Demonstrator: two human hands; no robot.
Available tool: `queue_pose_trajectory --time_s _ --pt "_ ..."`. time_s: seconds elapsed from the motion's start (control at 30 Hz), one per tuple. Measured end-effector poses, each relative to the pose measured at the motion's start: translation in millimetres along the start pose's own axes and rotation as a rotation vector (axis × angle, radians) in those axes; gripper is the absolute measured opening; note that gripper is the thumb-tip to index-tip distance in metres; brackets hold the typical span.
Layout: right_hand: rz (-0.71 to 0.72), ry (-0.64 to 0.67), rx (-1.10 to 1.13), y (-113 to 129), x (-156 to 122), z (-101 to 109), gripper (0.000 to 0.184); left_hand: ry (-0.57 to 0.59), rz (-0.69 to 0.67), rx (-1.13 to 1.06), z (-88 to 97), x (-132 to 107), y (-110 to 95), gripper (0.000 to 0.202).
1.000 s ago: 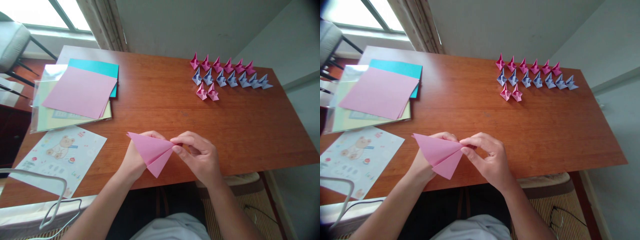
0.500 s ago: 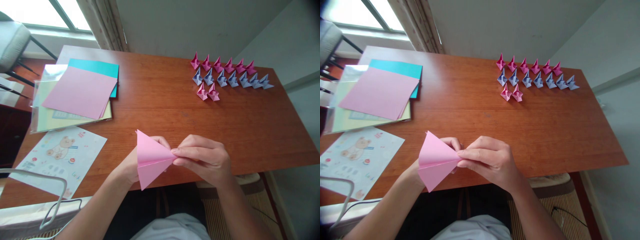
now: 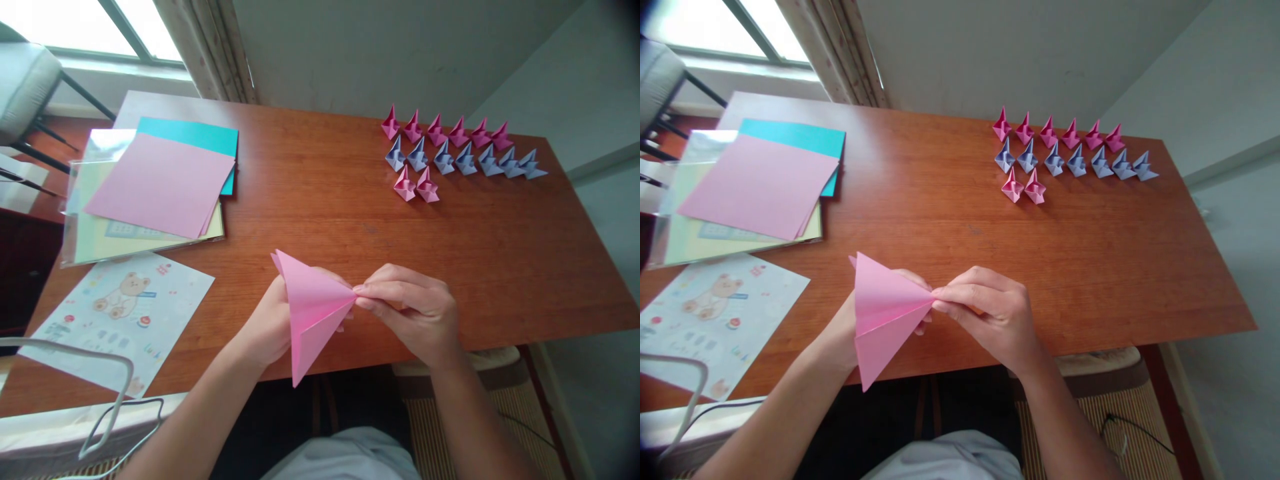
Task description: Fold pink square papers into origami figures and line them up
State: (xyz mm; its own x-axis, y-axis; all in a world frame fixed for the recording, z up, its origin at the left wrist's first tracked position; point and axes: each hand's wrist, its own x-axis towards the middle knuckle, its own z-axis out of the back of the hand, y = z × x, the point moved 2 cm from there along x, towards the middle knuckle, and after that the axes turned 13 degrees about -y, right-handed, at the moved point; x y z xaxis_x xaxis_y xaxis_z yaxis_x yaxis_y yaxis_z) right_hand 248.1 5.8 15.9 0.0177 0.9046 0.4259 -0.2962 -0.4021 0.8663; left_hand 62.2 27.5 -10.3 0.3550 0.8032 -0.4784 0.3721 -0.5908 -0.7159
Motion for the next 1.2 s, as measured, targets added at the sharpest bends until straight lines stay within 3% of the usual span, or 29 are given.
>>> queue_pose_trajectory --time_s 0.07,0.13,0.2,0.27,0.37,0.47,0.57,0.7,0.97,1.2 --pt "-0.049 -0.046 -0.081 -5 -3 0 0.015 -0.056 -0.114 0.108 0.7 0 0 0.019" --pt "-0.123 -0.107 -0.148 -8 -7 0 0.013 -0.182 -0.268 0.246 1.9 -1 -1 0.022" --pt "-0.212 -0.147 -0.162 -9 -12 -1 0.019 -0.315 -0.452 0.417 2.7 -1 -2 0.028" --pt "-0.256 -0.109 -0.150 -5 -18 -5 0.031 -0.389 -0.613 0.571 2.8 -1 -2 0.035" --pt "-0.211 0.020 -0.193 6 -24 -16 0.053 -0.417 -0.741 0.735 3.7 -1 2 0.043" --pt "-0.118 0.043 -0.341 14 -26 -27 0.063 -0.419 -0.797 0.851 5.3 -1 6 0.048" --pt "-0.104 -0.002 -0.420 12 -24 -31 0.048 -0.386 -0.810 0.927 5.4 0 9 0.046" --pt "-0.180 -0.072 -0.351 3 -20 -24 0.030 -0.327 -0.759 0.886 4.7 0 8 0.047" --pt "-0.413 -0.159 -0.054 -14 -23 -8 0.029 -0.170 -0.553 0.438 -0.6 0 2 0.048" --pt "-0.385 -0.227 -0.043 -13 -24 -7 0.031 -0.088 -0.395 0.244 -2.4 0 -1 0.047"
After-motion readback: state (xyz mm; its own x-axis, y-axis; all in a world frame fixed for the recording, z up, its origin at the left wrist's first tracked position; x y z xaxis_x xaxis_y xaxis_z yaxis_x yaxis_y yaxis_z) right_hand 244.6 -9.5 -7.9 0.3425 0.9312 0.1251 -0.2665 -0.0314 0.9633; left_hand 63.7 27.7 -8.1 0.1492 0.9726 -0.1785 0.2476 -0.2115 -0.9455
